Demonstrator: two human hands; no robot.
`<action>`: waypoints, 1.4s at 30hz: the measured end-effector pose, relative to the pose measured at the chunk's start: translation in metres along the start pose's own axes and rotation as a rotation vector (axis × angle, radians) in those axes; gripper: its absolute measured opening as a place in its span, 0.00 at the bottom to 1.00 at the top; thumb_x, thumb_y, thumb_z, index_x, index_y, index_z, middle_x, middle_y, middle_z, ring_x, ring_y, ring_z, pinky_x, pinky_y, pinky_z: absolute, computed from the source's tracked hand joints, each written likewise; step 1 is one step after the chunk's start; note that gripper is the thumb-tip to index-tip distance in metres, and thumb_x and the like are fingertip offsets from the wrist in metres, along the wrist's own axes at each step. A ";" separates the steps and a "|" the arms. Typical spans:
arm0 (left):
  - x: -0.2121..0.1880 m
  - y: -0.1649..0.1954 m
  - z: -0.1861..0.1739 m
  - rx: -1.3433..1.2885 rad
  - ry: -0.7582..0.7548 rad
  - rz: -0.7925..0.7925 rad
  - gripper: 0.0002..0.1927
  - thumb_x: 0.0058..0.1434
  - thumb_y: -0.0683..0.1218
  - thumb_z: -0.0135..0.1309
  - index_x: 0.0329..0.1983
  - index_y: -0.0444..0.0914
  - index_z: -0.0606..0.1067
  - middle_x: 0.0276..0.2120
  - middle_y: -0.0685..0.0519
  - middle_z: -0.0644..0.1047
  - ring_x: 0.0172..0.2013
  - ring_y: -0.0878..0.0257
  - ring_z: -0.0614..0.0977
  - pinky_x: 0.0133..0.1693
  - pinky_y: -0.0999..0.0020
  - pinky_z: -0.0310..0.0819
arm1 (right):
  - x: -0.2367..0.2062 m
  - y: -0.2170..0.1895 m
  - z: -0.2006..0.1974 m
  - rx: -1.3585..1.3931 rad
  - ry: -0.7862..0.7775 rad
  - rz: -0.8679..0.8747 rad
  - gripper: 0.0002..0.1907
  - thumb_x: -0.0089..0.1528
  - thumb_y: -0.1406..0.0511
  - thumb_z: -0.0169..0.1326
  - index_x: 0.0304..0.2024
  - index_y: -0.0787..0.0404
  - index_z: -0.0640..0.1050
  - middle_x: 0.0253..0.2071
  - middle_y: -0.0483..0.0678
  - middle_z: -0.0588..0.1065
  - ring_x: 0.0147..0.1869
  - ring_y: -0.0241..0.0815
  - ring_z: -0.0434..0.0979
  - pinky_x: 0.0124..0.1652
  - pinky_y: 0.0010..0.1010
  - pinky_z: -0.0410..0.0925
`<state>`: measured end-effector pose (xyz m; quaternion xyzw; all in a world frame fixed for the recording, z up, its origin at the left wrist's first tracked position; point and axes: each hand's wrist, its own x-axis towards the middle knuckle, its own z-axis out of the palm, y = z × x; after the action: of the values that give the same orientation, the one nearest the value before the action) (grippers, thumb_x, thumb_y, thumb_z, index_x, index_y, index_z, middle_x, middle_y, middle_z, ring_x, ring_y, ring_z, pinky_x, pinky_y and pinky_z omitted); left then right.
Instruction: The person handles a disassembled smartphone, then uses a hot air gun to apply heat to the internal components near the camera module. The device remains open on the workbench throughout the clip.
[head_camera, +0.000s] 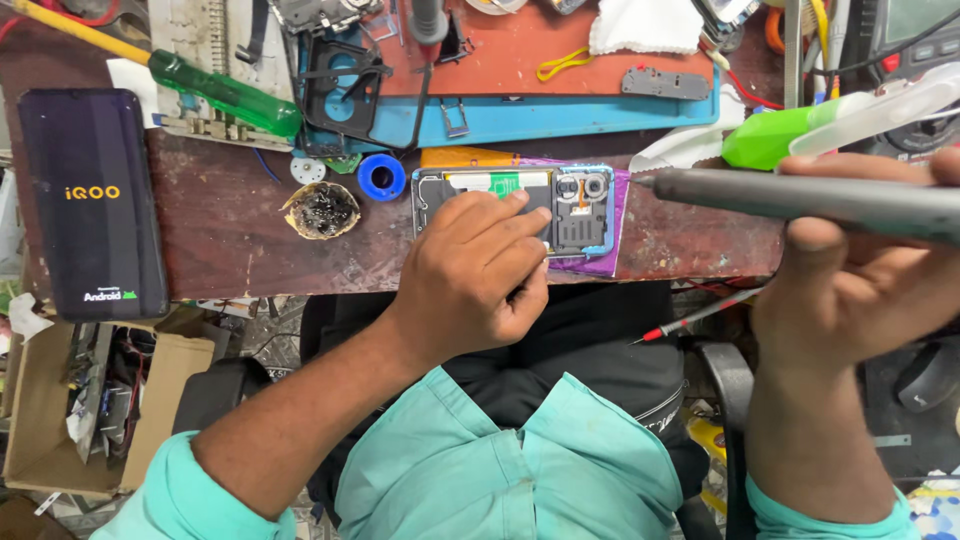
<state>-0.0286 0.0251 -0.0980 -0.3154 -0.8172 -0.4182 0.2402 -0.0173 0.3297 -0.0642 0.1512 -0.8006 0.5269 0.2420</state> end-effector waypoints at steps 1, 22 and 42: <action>-0.001 0.000 0.000 0.001 -0.002 0.008 0.08 0.53 0.39 0.62 0.36 0.35 0.77 0.47 0.46 0.81 0.53 0.49 0.81 0.57 0.51 0.74 | -0.003 0.003 0.002 -0.021 -0.003 -0.020 0.24 0.79 0.59 0.55 0.69 0.65 0.61 0.51 0.58 0.76 0.50 0.43 0.80 0.51 0.28 0.77; 0.000 -0.001 0.000 -0.041 0.003 0.031 0.07 0.52 0.38 0.62 0.33 0.34 0.76 0.46 0.45 0.82 0.52 0.49 0.82 0.55 0.52 0.75 | -0.006 0.011 0.020 -0.180 -0.145 -0.118 0.32 0.82 0.58 0.57 0.75 0.59 0.51 0.47 0.58 0.78 0.49 0.43 0.81 0.48 0.19 0.71; -0.001 0.000 0.001 -0.053 0.015 0.014 0.07 0.56 0.39 0.61 0.37 0.34 0.77 0.46 0.45 0.81 0.52 0.48 0.81 0.56 0.51 0.74 | 0.028 -0.029 0.039 -0.149 -0.308 -0.096 0.23 0.78 0.75 0.57 0.67 0.65 0.59 0.54 0.54 0.67 0.53 0.46 0.80 0.54 0.32 0.77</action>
<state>-0.0281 0.0253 -0.0995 -0.3240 -0.8020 -0.4402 0.2406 -0.0352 0.2827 -0.0395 0.2499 -0.8568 0.4246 0.1521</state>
